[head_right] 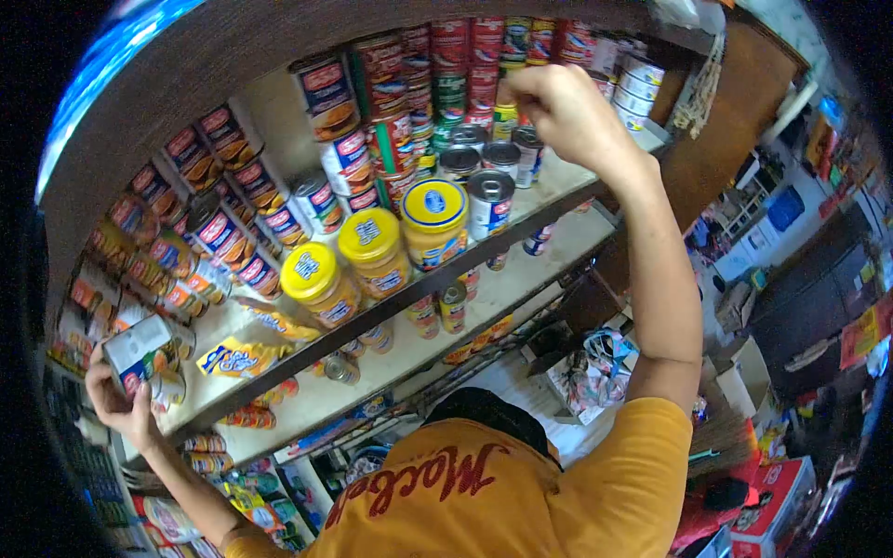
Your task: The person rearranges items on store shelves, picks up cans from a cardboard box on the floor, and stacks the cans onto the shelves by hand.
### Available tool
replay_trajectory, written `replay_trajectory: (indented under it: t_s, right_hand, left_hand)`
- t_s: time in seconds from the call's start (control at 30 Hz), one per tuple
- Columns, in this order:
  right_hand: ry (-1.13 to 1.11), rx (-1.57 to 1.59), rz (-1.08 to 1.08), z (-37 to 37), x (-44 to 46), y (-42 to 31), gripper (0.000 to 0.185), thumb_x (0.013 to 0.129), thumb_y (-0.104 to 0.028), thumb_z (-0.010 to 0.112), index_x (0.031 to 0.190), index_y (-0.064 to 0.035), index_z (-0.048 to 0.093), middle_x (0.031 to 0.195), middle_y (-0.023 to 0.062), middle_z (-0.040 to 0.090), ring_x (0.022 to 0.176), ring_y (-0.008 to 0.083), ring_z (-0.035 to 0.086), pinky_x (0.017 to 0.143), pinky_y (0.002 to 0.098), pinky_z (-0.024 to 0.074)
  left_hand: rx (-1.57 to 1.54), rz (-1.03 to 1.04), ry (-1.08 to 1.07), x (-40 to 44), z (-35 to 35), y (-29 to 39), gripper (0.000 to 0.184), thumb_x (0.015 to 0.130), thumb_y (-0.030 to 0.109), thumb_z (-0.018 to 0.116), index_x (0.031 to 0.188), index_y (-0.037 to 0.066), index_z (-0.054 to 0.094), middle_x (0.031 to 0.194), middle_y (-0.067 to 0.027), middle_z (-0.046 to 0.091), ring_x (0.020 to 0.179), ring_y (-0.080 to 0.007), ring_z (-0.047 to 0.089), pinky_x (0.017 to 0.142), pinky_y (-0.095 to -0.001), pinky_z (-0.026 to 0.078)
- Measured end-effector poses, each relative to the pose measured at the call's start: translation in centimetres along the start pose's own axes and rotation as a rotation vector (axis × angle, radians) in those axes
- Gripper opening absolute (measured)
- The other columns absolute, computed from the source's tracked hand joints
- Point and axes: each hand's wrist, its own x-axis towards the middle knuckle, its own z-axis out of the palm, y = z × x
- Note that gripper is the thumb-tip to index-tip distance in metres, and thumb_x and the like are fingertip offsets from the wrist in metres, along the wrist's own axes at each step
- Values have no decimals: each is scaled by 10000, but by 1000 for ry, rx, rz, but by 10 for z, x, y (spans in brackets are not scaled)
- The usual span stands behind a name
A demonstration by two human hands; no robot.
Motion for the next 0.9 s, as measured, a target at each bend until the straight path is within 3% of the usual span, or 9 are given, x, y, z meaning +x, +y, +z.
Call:
replay_trajectory:
  t_s: [0.07, 0.1, 0.3, 0.4, 0.47, 0.5, 0.6, 0.7, 0.9]
  right_hand:
    - [-166, 81, 395, 4, -20, 44, 177, 757, 78, 610, 930, 47, 623, 864, 100, 676, 800, 181, 642, 728, 302, 501]
    - [-214, 131, 434, 11, -32, 69, 231, 729, 94, 613, 955, 45, 618, 893, 82, 661, 844, 145, 616, 739, 298, 498]
    - [-72, 477, 468, 72, -76, 109, 454, 684, 105, 622, 1124, 10, 560, 1000, 52, 611, 925, 147, 576, 818, 278, 454]
    - [0, 710, 511, 103, -88, 126, 529, 699, 78, 656, 1198, -21, 512, 1146, 56, 553, 1067, 157, 519, 917, 302, 413]
    - [106, 764, 453, 110, -90, 119, 500, 710, 55, 668, 1181, -19, 519, 1131, 48, 553, 1066, 161, 517, 937, 316, 408]
    - [90, 765, 452, 114, -96, 131, 491, 718, 55, 663, 1181, -11, 512, 1133, 50, 550, 1066, 163, 518, 941, 313, 408]
    - [124, 884, 484, 119, -99, 136, 381, 789, 60, 618, 1148, 5, 505, 1087, 47, 557, 1019, 148, 538, 903, 275, 425]
    - [116, 928, 502, 113, -97, 138, 258, 829, 4, 629, 1072, -2, 542, 992, 24, 581, 928, 118, 556, 851, 246, 436]
    - [300, 704, 405, 124, -92, 138, 212, 752, -17, 710, 893, -13, 552, 862, 13, 537, 810, 106, 506, 727, 234, 406]
  left_hand:
    - [-46, 51, -44, 15, 11, 13, 422, 690, 67, 734, 1009, 28, 461, 1286, -226, 474, 1191, -299, 470, 1028, -418, 338]
    - [-39, 21, -29, 20, 19, 19, 384, 701, 88, 738, 941, 37, 442, 1273, -242, 479, 1180, -301, 475, 1023, -415, 335]
    - [133, 124, -201, 67, 89, 60, 435, 622, 142, 807, 753, 57, 400, 1177, -291, 540, 1093, -347, 531, 974, -478, 375]
    - [201, 63, -277, 88, 127, 79, 453, 604, 139, 853, 734, 42, 431, 1141, -271, 570, 1048, -306, 572, 876, -386, 451]
    - [261, 6, -294, 99, 152, 88, 441, 565, 136, 869, 717, 39, 467, 1081, -213, 620, 977, -269, 607, 829, -339, 468]
    - [338, 123, -289, 106, 165, 91, 408, 556, 106, 853, 702, 41, 477, 927, -138, 639, 867, -249, 612, 775, -342, 475]
    - [422, 26, -386, 116, 190, 88, 358, 570, 65, 802, 716, 28, 477, 705, -80, 513, 682, -226, 513, 647, -335, 439]
    - [323, -178, -414, 118, 208, 75, 357, 608, 64, 783, 703, 17, 442, 702, -91, 474, 663, -190, 454, 628, -299, 419]
    - [350, -141, -351, 120, 220, 55, 366, 599, 15, 790, 719, 27, 444, 722, -23, 418, 689, -144, 423, 638, -267, 393]
